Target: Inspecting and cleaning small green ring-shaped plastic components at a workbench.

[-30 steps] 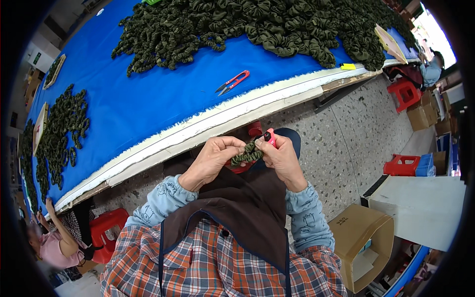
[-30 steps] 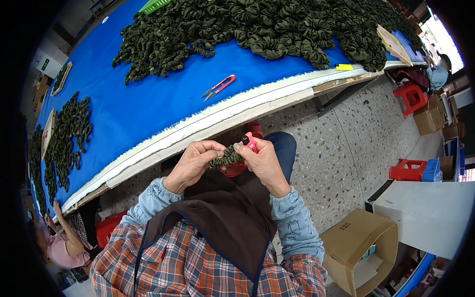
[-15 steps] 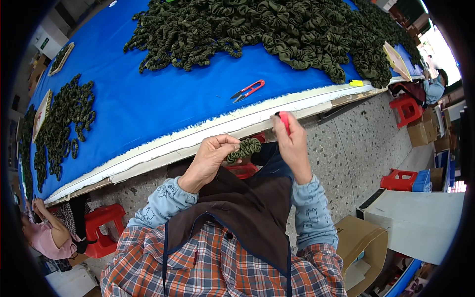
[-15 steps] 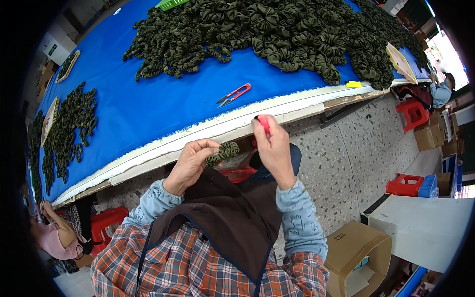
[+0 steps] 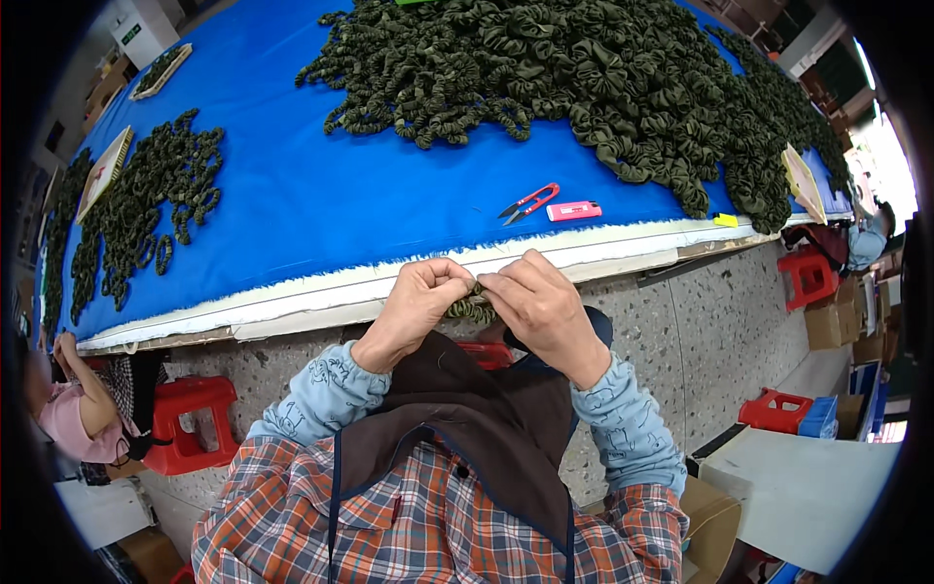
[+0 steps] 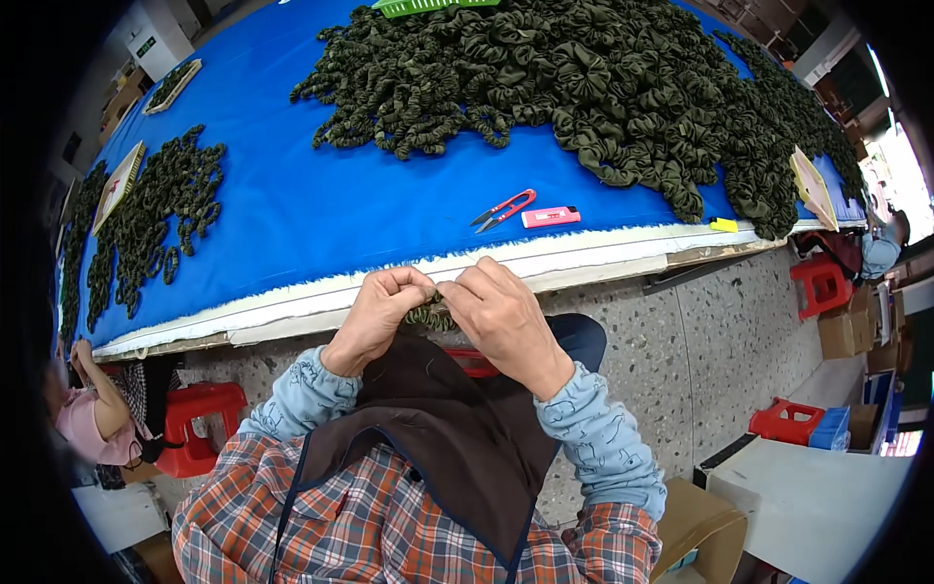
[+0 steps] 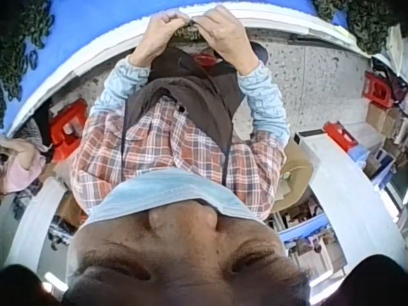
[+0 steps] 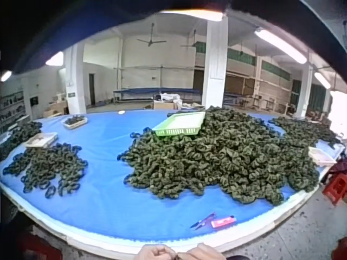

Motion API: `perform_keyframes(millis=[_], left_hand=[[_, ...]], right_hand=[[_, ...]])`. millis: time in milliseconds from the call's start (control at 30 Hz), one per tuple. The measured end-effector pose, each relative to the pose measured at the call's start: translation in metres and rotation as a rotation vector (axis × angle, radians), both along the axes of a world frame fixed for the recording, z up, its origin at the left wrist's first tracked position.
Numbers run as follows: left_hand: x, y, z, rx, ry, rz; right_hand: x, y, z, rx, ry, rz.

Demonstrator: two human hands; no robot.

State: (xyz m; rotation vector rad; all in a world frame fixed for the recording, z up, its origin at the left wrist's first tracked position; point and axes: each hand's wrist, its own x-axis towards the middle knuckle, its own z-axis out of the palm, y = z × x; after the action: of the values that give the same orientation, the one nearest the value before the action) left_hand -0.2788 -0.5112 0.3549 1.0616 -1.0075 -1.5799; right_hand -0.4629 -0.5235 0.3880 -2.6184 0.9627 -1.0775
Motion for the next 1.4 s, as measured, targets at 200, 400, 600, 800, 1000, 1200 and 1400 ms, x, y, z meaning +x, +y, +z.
perform_keyframes(millis=[200,400,600,800,1000,1200,1400], left_hand=[[0.001,0.002,-0.002,0.013,-0.001,-0.030],[-0.002,0.005,0.004,0.069,0.046,-0.059],[0.000,0.002,0.000,0.060,0.011,-0.042],[-0.001,0.004,0.003,0.005,0.036,-0.035],[0.001,0.014,0.015,-0.222,0.000,0.037],[0.002,0.017,0.017,-0.488,-0.135,0.074],[0.015,0.018,0.022,-0.224,0.084,0.051]], right_hand=[[0.004,0.001,0.001,-0.098,0.158,0.008],[0.004,-0.002,-0.005,0.299,-0.188,-0.025],[-0.007,0.008,0.001,0.566,-0.427,-0.225],[-0.029,0.005,-0.003,0.455,-0.295,-0.139],[-0.040,0.004,-0.012,0.758,-0.471,-0.183],[-0.007,0.009,-0.008,0.779,-0.609,0.008],[-0.002,0.008,-0.011,1.126,-0.656,0.038]])
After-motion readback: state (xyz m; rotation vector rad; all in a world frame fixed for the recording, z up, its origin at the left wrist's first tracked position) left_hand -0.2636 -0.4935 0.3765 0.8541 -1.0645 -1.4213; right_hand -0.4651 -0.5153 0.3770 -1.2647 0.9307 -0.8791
